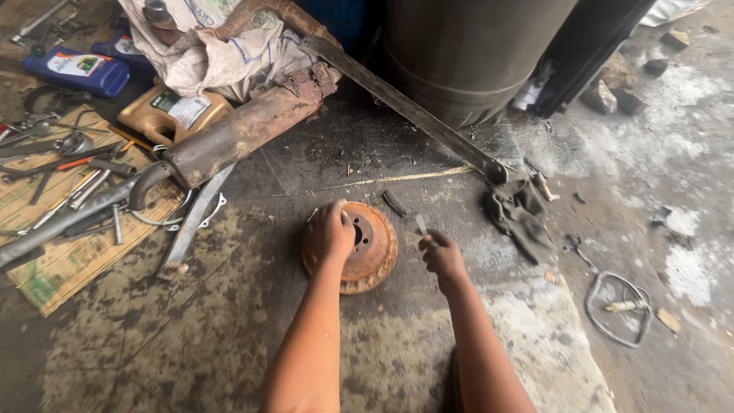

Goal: The person scrubs the surface of a rusty brake drum using a small metal tool. They hold the drum steady with one hand while scraping the rust off the face and edges with the other hand.

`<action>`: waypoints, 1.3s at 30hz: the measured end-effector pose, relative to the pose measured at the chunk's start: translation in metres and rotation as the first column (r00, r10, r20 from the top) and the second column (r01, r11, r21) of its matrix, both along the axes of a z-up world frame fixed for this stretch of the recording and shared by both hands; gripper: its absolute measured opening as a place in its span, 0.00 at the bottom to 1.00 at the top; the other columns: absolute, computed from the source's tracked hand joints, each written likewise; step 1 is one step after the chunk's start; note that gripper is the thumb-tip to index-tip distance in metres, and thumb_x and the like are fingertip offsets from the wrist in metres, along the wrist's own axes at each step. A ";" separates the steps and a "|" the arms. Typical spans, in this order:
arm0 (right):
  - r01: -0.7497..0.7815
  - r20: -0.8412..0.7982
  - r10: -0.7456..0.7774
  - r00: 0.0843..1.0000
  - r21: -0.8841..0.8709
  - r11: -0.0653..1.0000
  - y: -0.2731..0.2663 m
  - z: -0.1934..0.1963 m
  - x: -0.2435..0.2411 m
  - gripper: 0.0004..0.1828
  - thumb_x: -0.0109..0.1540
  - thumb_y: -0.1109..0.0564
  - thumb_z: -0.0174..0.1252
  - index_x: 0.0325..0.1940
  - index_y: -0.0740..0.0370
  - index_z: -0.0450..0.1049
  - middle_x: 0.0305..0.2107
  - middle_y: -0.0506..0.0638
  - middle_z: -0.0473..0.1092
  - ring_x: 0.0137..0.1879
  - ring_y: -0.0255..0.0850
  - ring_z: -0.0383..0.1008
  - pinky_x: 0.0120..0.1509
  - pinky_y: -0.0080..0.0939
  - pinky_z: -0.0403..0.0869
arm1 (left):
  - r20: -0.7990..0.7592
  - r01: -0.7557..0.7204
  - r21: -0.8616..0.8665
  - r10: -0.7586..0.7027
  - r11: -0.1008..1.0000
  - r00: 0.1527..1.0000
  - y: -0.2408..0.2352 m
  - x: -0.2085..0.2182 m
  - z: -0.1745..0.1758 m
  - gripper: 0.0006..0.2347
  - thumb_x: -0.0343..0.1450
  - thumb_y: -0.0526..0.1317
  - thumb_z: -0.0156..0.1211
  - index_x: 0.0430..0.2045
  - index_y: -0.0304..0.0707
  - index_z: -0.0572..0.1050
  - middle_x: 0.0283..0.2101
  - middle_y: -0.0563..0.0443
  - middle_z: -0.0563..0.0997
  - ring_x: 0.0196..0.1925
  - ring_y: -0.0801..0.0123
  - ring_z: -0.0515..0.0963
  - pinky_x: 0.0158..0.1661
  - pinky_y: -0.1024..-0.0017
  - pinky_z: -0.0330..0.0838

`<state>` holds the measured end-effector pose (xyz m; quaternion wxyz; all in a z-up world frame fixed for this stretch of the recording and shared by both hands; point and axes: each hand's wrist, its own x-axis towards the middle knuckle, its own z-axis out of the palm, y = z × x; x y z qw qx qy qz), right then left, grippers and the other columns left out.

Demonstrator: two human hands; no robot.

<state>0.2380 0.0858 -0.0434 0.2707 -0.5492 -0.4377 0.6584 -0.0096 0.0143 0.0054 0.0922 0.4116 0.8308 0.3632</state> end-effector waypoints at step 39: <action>0.036 -0.798 -0.258 0.544 -0.285 0.958 0.051 0.018 -0.084 0.25 0.73 0.46 0.37 0.22 0.51 0.57 0.15 0.42 0.52 0.21 0.35 0.47 0.29 0.39 0.51 | -0.153 -0.029 0.029 0.033 0.999 0.988 -0.010 0.010 -0.014 0.15 0.69 0.36 0.53 0.50 0.40 0.78 0.59 0.47 0.79 0.65 0.53 0.72 0.66 0.56 0.59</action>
